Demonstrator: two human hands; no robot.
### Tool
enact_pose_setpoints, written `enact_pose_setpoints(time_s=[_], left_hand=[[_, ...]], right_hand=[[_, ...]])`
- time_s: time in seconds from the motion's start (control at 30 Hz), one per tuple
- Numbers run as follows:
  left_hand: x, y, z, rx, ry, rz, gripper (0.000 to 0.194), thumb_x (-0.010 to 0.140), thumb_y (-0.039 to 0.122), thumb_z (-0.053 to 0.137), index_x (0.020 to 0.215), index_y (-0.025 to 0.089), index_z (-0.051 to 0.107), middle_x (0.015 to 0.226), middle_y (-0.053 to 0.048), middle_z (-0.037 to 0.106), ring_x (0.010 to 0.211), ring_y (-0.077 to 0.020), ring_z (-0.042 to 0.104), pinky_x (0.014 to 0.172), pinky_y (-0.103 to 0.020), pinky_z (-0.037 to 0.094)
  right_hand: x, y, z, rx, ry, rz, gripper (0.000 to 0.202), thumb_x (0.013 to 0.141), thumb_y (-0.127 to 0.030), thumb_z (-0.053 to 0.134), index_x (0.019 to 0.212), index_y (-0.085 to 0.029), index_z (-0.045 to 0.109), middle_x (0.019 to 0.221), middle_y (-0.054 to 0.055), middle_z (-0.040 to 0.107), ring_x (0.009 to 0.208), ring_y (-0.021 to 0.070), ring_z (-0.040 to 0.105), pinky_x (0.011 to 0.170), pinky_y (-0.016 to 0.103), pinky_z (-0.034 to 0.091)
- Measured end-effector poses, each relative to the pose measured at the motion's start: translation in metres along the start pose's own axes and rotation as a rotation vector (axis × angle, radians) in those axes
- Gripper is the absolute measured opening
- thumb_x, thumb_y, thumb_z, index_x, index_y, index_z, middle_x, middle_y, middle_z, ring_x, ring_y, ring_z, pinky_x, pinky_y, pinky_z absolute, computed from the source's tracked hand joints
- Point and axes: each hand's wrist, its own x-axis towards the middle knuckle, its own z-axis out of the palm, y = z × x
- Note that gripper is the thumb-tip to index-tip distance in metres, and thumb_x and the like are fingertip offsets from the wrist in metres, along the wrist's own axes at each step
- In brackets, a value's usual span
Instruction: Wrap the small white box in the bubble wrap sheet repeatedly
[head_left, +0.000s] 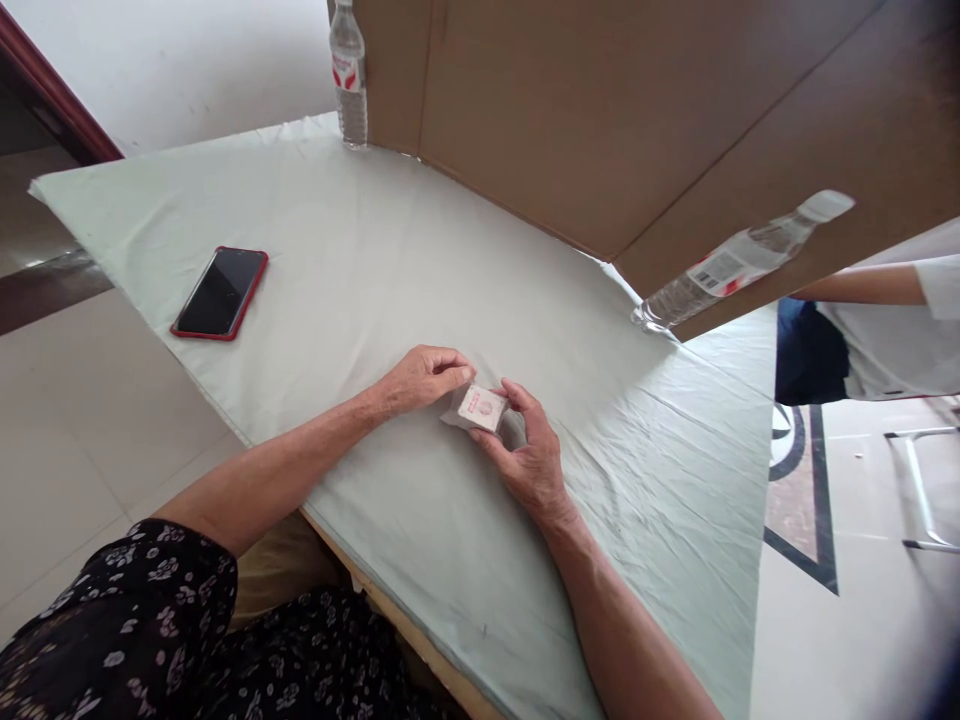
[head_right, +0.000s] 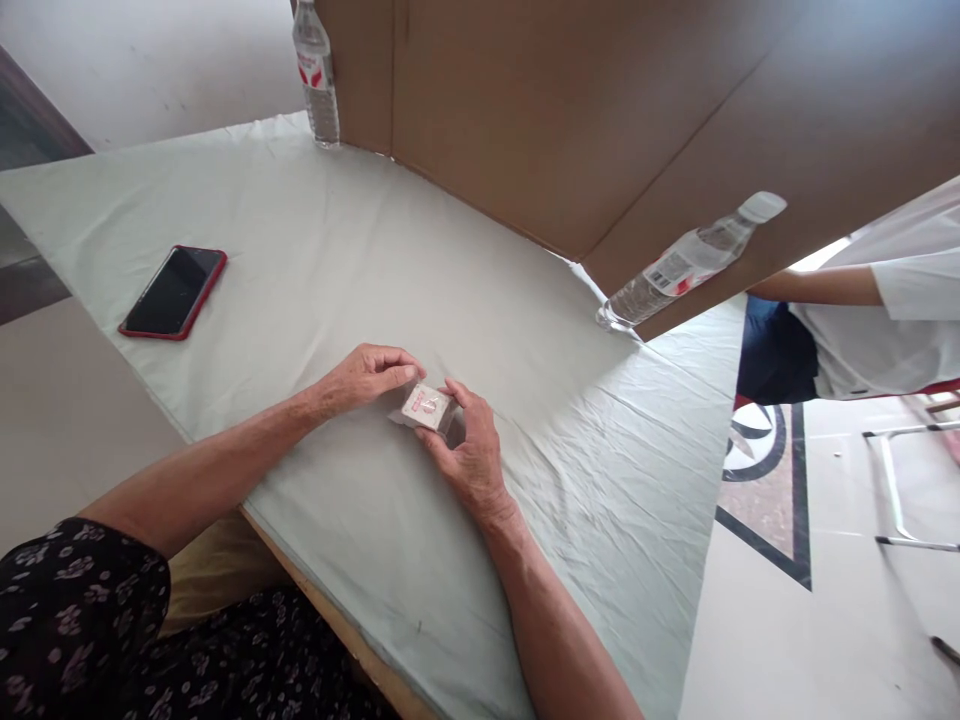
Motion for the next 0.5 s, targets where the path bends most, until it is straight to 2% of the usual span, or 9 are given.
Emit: enact_pose_setpoints(time_s=[0.17,0.3,0.5], left_hand=[[0.0004,0.0004,0.0015,-0.015,0.010,-0.040,0.041,0.082,0.046,0.061,0.102,0.012,0.070,0.095,-0.007,0.072,0.086,-0.0183,0.064,0.079,-0.029,0.049],[-0.0010,-0.0009,0.0070,0.091,0.007,-0.078,0.058,0.076,0.045,0.068,0.123,0.012,0.064,0.126,-0.013,0.066,0.101,-0.0236,0.064,0.090,-0.035,0.051],[-0.0052,0.0040,0.0052,0.183,-0.136,0.008,0.067,0.077,0.031,0.063,0.141,0.015,0.051,0.145,-0.013,0.054,0.125,-0.0281,0.054,0.105,-0.040,0.046]], right_hand=[[0.0005,0.0015,0.0014,0.017,-0.050,0.039,0.064,0.082,-0.037,0.073,0.140,-0.028,0.048,0.127,0.010,0.067,0.115,0.0266,0.064,0.100,0.048,0.051],[0.0001,0.0038,0.0024,0.001,-0.055,0.010,0.064,0.083,-0.039,0.073,0.140,-0.026,0.048,0.130,0.011,0.065,0.118,0.0281,0.063,0.101,0.049,0.051],[-0.0008,0.0054,0.0025,-0.022,-0.045,-0.064,0.065,0.084,-0.036,0.072,0.143,-0.027,0.045,0.127,0.011,0.066,0.116,0.0289,0.064,0.099,0.050,0.052]])
